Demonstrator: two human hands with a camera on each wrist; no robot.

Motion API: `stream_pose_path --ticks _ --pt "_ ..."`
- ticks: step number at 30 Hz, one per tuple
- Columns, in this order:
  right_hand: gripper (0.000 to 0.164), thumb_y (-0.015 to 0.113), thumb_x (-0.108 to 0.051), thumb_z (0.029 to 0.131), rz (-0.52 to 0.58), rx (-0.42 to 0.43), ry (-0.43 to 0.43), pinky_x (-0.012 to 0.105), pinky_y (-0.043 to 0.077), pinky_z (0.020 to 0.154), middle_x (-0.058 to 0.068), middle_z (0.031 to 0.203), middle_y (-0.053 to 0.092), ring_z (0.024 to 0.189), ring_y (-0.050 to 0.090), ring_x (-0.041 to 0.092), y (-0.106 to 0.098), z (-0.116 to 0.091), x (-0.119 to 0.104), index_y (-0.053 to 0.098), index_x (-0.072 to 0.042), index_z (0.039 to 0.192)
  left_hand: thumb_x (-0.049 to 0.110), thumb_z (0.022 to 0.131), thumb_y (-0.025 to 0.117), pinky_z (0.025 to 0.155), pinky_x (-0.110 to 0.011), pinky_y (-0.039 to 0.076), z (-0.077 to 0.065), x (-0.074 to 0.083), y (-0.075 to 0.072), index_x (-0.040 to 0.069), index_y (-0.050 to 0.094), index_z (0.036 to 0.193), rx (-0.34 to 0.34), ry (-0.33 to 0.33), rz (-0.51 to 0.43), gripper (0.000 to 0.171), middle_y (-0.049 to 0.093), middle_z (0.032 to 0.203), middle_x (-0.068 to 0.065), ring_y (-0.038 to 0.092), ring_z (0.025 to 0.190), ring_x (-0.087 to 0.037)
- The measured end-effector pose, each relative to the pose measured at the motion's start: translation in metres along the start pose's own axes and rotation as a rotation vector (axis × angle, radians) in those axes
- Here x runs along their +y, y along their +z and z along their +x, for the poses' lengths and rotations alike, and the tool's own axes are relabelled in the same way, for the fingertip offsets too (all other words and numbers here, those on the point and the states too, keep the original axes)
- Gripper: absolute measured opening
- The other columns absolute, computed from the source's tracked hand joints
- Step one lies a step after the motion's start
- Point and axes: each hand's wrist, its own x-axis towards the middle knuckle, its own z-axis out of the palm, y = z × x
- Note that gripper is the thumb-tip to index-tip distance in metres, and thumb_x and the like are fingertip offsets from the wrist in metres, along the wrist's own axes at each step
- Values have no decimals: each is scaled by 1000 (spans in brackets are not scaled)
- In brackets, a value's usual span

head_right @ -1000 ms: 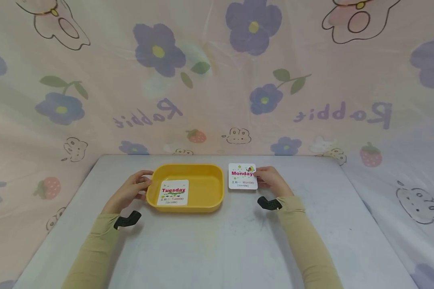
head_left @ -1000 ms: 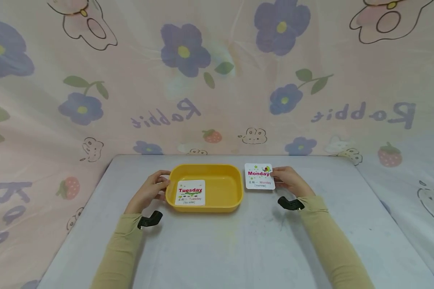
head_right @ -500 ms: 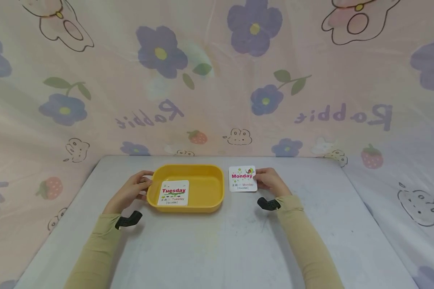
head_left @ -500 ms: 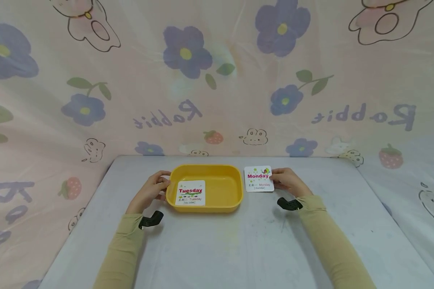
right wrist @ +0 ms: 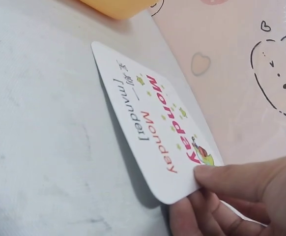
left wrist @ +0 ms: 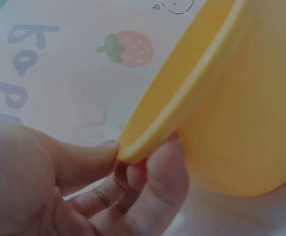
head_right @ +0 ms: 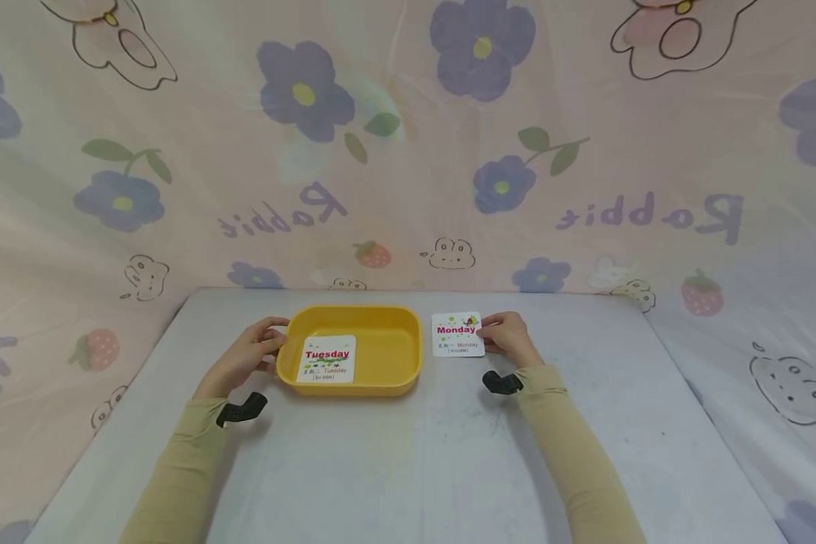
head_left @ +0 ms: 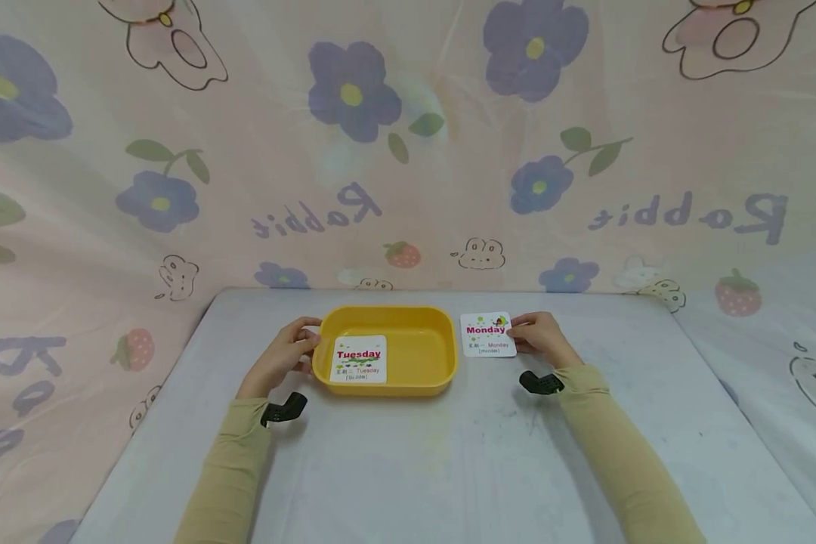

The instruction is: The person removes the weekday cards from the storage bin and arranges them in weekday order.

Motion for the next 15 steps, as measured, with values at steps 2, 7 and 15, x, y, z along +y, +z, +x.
stream_pose_path --ticks 2,7,15 --pt "39 64 -5 90 -2 4 4 29 55 66 19 102 65 75 64 14 0 0 0 54 10 124 12 101 49 57 -31 53 1 0 0 6 38 140 1 -8 5 41 50 101 -17 55 75 -22" --pt "37 65 -5 90 -32 14 11 28 55 65 16 99 64 73 62 12 1 1 0 56 11 121 11 101 48 58 -31 53 1 1 -1 6 38 141 -1 -21 14 41 50 101 -18 56 77 -23" --pt "34 66 -6 88 -49 32 41 28 55 64 13 88 67 69 63 12 -2 0 -3 58 12 117 11 101 48 58 -32 54 2 2 -2 6 37 141 -16 -11 15 42 51 104 -22 56 77 -25"
